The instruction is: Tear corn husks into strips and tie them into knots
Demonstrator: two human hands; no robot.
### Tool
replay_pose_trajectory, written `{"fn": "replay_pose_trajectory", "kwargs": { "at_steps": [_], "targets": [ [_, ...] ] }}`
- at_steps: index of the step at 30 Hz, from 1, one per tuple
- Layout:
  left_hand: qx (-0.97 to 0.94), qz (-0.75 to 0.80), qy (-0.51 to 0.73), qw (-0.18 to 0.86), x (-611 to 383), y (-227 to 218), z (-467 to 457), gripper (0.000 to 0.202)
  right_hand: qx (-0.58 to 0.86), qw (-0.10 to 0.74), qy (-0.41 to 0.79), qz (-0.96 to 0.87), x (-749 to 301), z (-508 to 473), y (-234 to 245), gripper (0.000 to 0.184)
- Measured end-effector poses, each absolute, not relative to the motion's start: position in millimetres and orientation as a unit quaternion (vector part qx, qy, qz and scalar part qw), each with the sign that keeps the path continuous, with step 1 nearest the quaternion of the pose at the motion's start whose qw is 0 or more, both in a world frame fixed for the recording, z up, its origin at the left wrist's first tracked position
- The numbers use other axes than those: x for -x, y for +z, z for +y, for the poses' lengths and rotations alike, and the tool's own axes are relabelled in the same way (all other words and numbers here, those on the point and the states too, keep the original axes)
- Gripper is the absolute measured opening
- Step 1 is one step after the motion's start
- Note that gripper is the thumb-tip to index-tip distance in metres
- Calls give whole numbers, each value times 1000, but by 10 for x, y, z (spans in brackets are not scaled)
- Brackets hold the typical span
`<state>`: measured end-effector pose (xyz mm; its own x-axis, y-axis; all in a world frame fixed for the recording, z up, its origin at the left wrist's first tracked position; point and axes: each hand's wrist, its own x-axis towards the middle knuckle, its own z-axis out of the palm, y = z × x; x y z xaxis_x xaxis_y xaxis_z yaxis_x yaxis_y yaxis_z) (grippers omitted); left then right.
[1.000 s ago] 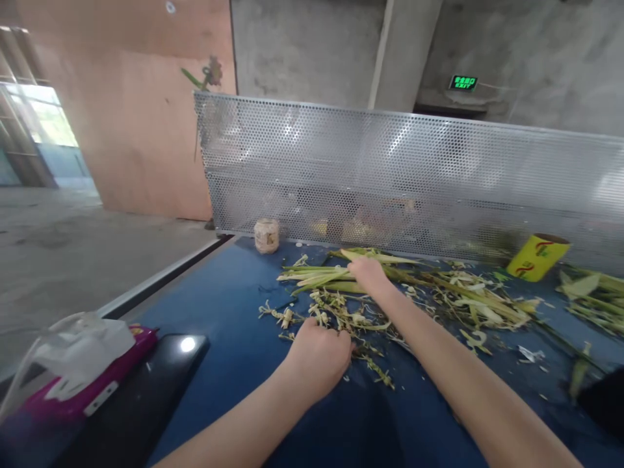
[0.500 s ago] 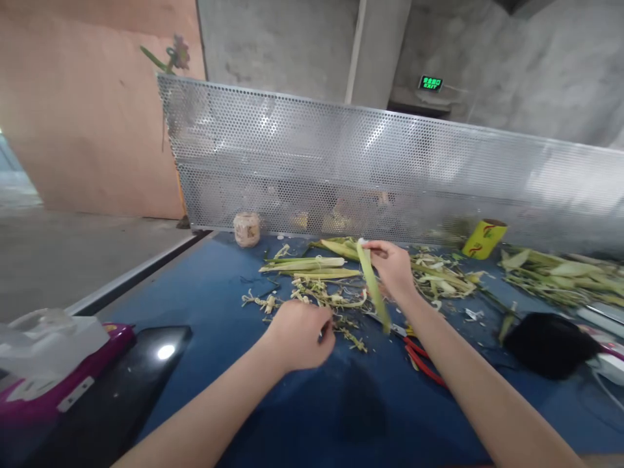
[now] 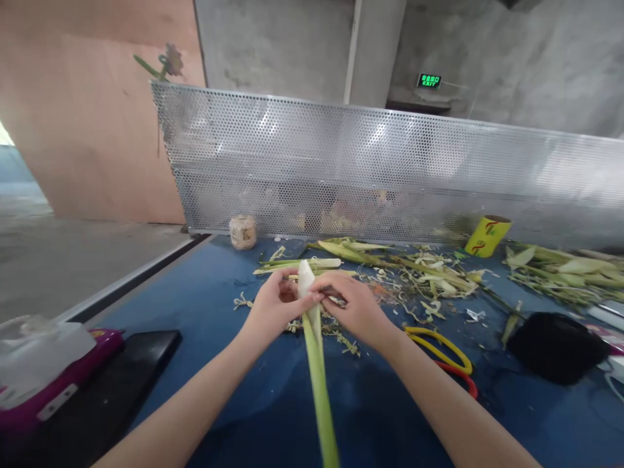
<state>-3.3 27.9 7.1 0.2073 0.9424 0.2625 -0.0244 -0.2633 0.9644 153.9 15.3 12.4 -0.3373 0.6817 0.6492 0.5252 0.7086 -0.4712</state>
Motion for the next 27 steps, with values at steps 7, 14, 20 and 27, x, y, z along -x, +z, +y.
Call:
{"fn": "replay_pose_trajectory", "kwargs": {
  "at_steps": [7,14,20,27],
  "targets": [
    [-569,364,509,533,4,35,319,43,362,523,256,-728,-1588,250,102,16],
    [-536,360,544,536,-39,47,275,35,482,463,288,-686,-1431,219,25,25],
    [-505,356,528,583,-111,21,218,43,464,473,316,-680,-1563,158,30,15],
    [-542,332,494,593,-147,-55,219,49,434,510,414,-616,-1627,147,-61,21]
  ]
}}
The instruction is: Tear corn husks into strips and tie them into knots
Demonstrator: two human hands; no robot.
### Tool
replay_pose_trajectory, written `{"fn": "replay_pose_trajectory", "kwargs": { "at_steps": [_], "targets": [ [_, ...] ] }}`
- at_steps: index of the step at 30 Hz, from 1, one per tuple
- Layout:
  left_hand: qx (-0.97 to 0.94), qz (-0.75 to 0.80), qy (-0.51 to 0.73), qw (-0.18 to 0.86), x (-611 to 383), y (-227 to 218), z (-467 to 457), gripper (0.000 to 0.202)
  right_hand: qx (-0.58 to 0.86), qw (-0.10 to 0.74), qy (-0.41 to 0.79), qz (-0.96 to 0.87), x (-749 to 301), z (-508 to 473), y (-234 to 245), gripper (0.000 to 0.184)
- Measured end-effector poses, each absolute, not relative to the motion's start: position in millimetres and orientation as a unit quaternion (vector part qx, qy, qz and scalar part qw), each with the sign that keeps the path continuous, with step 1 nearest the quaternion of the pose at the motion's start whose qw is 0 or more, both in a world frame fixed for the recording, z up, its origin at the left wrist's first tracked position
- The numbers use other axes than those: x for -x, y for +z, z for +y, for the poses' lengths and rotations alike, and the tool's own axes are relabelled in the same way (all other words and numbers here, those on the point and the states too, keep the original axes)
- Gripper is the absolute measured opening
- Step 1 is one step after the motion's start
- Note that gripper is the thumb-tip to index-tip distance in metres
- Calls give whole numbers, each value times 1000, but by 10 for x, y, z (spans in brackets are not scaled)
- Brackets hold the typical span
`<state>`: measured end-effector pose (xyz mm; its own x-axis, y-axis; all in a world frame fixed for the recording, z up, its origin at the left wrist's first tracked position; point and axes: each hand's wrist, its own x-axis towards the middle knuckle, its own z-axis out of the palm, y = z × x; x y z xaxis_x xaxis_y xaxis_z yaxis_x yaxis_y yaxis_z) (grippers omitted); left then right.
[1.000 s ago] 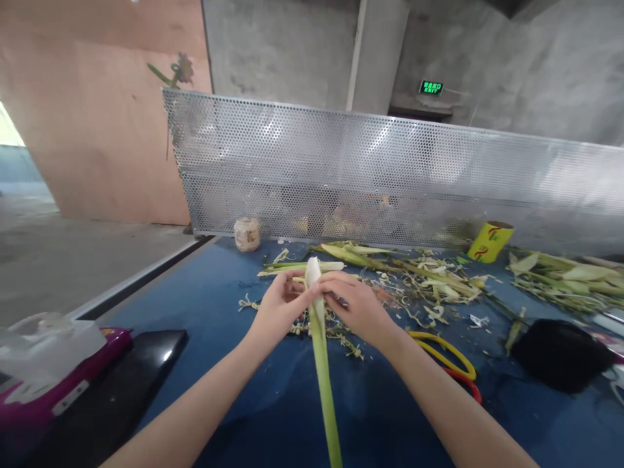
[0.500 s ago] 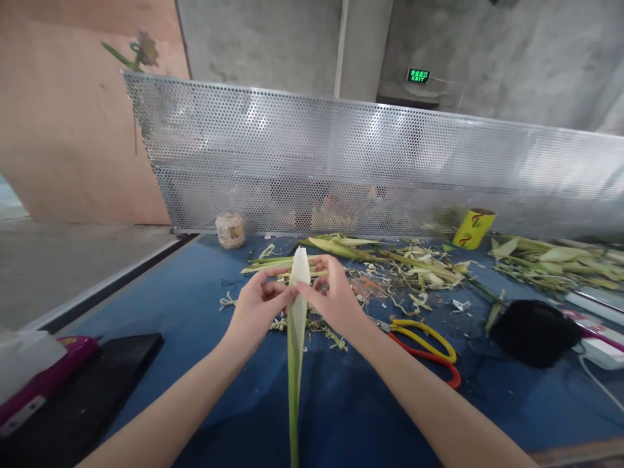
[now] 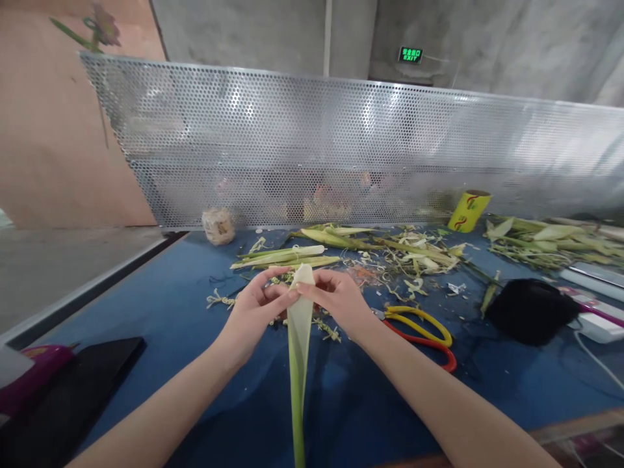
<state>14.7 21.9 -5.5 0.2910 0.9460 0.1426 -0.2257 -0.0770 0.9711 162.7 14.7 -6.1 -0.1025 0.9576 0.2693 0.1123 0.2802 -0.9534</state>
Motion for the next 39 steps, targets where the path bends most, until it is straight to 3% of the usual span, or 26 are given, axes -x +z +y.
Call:
{"fn": "replay_pose_trajectory", "kwargs": {
  "at_steps": [6,13,20,30,39],
  "targets": [
    [-641,388,478,457,-92,-84,286,52,488,453,355,-656,-1655,190,-107,27],
    [-659,405,451,446,-72,-84,299,48,495,424,350,-673,-1667,199,-114,30],
    [-659,414,454,435,-64,-42,286,45,466,403,338,-712,-1708,206,-115,17],
    [-667,401,439,449,-52,-35,284,54,473,394,305,-727,-1714,206,-124,16],
    [-668,413,437,440,-56,-85,279,56,490,366,207,-763,-1704,193,-120,17]
  ]
}}
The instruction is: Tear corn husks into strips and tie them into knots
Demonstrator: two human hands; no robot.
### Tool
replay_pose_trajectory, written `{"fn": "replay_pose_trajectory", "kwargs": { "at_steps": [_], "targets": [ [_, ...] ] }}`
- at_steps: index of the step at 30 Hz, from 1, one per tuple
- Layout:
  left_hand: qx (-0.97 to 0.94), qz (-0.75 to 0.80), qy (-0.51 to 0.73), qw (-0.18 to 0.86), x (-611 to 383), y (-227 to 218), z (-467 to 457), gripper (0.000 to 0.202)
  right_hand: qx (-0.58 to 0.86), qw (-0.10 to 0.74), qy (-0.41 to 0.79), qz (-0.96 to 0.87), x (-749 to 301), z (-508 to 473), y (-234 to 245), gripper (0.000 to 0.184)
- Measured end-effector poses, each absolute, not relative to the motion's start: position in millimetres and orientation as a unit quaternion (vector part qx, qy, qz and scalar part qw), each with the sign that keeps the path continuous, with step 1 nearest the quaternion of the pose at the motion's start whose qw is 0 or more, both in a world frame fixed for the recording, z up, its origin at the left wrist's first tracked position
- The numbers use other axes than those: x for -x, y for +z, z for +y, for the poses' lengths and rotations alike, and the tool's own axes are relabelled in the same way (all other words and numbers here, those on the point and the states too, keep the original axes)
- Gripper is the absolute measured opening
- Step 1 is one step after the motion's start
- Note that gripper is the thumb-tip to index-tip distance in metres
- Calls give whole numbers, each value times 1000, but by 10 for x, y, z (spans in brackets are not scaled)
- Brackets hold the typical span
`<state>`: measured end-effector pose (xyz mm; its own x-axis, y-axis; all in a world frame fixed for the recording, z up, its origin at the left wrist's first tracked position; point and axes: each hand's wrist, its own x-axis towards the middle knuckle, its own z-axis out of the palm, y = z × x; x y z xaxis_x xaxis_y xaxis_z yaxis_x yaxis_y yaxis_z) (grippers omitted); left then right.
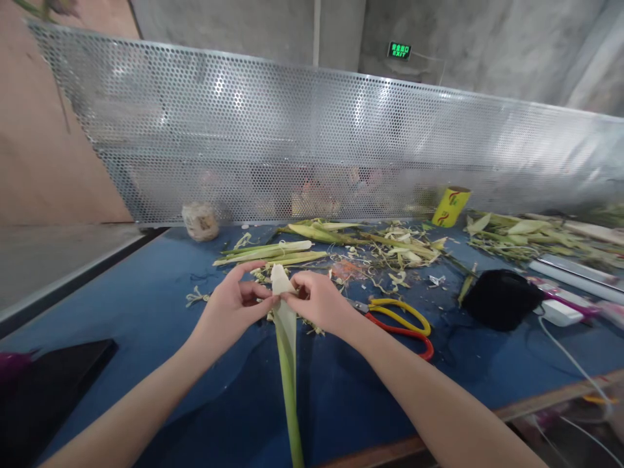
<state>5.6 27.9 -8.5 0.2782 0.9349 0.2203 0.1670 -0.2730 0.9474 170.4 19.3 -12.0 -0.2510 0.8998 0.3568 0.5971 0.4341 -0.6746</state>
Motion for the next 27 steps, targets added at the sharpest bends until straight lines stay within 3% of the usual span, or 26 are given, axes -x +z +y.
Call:
{"fn": "replay_pose_trajectory", "kwargs": {
  "at_steps": [16,27],
  "targets": [
    [-680,456,428,382,-94,-127,252,62,489,328,128,-798,-1653,147,-187,9],
    [-691,469,416,359,-97,-132,244,64,529,295,76,-792,-1577,103,-171,19]
  ]
}}
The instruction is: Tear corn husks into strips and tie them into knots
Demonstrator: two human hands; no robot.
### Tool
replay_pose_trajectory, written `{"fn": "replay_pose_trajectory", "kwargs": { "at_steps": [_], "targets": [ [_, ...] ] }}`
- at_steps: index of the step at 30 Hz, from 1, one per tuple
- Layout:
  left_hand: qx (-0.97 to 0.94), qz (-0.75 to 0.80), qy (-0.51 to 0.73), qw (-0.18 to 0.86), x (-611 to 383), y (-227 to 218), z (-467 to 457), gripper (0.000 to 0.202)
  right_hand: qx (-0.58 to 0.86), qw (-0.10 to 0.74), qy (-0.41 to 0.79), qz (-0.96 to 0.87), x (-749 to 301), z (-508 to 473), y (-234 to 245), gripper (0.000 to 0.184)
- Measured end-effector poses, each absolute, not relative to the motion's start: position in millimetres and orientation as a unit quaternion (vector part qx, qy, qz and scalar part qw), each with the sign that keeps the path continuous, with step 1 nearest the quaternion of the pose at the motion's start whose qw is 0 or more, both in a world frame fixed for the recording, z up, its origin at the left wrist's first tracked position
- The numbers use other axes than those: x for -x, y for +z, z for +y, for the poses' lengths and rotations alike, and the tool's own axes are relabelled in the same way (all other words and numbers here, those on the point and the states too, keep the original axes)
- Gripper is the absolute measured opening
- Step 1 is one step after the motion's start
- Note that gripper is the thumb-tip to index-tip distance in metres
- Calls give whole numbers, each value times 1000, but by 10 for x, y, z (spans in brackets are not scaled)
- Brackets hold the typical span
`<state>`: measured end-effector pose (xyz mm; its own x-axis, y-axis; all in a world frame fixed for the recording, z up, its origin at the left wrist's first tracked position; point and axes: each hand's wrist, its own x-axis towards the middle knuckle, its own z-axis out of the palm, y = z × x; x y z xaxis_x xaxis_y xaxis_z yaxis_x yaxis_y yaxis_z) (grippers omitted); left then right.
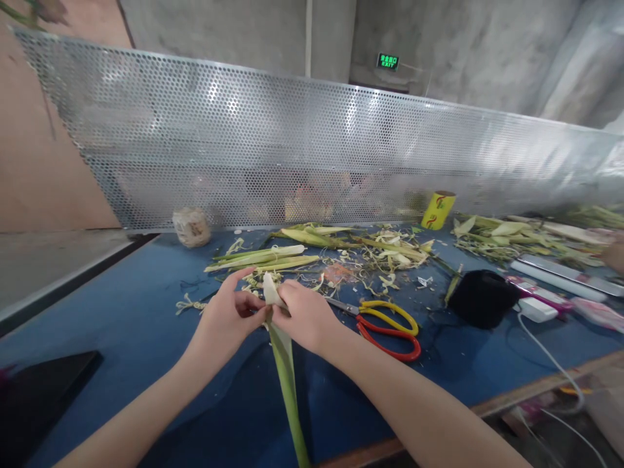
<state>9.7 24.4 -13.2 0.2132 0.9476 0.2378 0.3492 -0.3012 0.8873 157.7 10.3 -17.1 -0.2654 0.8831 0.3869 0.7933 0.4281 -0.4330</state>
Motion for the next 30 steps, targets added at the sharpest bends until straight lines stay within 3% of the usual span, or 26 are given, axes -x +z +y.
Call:
{"fn": "replay_pose_trajectory", "kwargs": {
  "at_steps": [8,12,16,21,30],
  "targets": [
    [-681,455,439,369,-103,-157,305,66,522,326,74,-785,-1604,133,-107,22],
    [-695,461,423,355,-100,-156,343,77,489,354,102,-790,-1664,210,-102,28],
    [-708,470,407,335,-92,-146,323,74,480,354,112,-795,-1679,222,-132,23],
    [-701,464,417,347,-100,-117,276,72,493,348,104,-790,-1674,171,-112,19],
    [-659,454,434,414,-100,-121,242,92,520,290,56,-801,-1623,81,-63,21]
  ]
}}
